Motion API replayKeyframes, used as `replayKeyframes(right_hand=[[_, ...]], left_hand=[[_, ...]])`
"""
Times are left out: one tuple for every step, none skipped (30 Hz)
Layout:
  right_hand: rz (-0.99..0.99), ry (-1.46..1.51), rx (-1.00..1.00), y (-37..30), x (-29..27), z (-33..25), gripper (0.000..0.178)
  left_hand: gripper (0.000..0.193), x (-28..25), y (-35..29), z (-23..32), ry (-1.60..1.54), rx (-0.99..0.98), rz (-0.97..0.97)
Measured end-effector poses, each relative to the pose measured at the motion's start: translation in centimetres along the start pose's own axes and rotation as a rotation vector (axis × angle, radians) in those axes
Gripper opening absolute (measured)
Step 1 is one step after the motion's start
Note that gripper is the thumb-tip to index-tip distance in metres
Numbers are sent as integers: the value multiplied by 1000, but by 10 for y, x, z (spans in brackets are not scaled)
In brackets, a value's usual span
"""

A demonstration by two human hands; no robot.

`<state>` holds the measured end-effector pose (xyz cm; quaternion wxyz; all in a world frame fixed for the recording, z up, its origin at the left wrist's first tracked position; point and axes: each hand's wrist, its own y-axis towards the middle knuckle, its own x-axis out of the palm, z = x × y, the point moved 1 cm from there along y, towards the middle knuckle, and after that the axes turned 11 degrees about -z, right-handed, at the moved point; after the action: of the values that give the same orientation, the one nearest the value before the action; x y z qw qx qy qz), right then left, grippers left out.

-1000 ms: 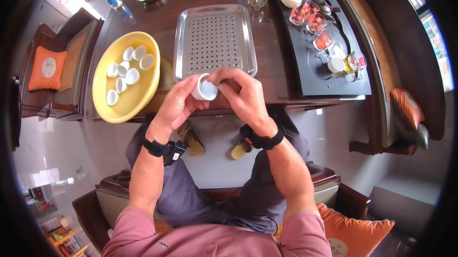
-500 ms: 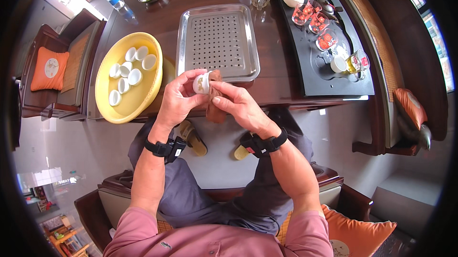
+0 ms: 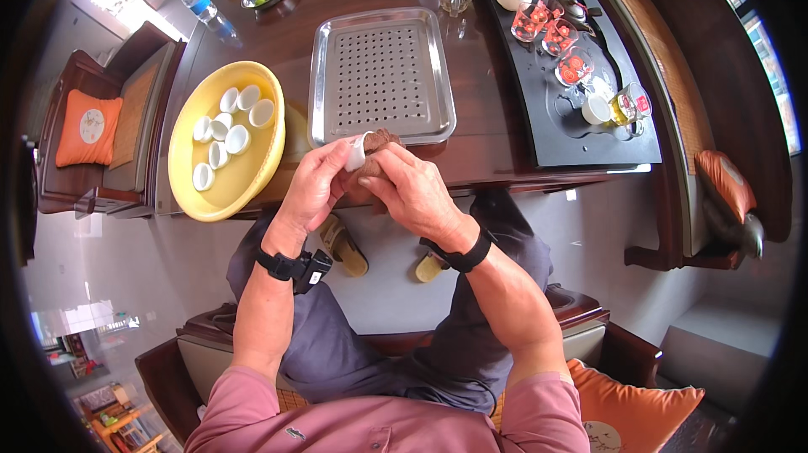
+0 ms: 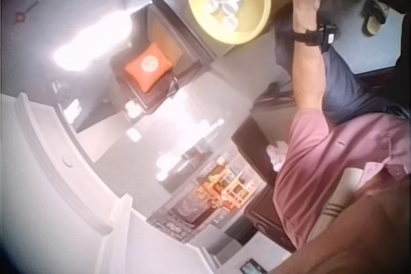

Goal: The person wipes small white cups with a brown cloth, picking them up from a yellow bowl and placing them on a metal tray.

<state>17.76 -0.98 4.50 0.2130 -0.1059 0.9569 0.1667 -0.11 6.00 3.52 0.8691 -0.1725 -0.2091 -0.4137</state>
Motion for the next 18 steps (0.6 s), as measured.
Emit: replayKeyframes(right_hand=[[19,53,57,0,1,0,10],[38,105,113,-1,2,0,11],[56,157,170,-1,3,0,13],[33,357,216,-1,3,2,16],[8,557,262,-2,2,5,19],[-17,754,308,-3,1,8,22],[-5,751,328,-3,0,9,24],[7,748,348,-3,-2,9,27],[16,746,367,-2,-3,10,30],[25,763,399,-1,-3,10,30],[35,779,432,-1,-3,11,30],[46,794,467,-1,-3,13,30],[57,809,501,-1,-3,14,31],[50,840,467,-2,-2,17,30],[43,870,432,-3,-2,20,29],[35,901,396,-3,-2,22,28],[38,915,360,-4,-2,20,28],[37,929,322,-4,-4,16,27]], left_hand=[[41,2,2,-1,79,48,13],[40,3,3,-2,159,95,25],[40,4,3,-2,237,143,37],[38,3,3,-2,246,177,27],[38,2,3,-2,254,211,17],[40,3,3,-1,261,245,6],[40,5,3,2,478,328,16],[41,8,4,6,696,409,26],[42,11,3,8,916,489,39],[45,11,5,4,1048,543,59],[46,13,4,4,1068,527,72],[46,15,3,2,1086,510,83],[47,16,3,2,1103,494,94],[45,18,3,2,1092,487,89],[43,17,2,2,998,450,83],[41,16,2,2,905,414,76],[39,15,1,3,810,378,69],[37,13,1,4,633,325,55]])
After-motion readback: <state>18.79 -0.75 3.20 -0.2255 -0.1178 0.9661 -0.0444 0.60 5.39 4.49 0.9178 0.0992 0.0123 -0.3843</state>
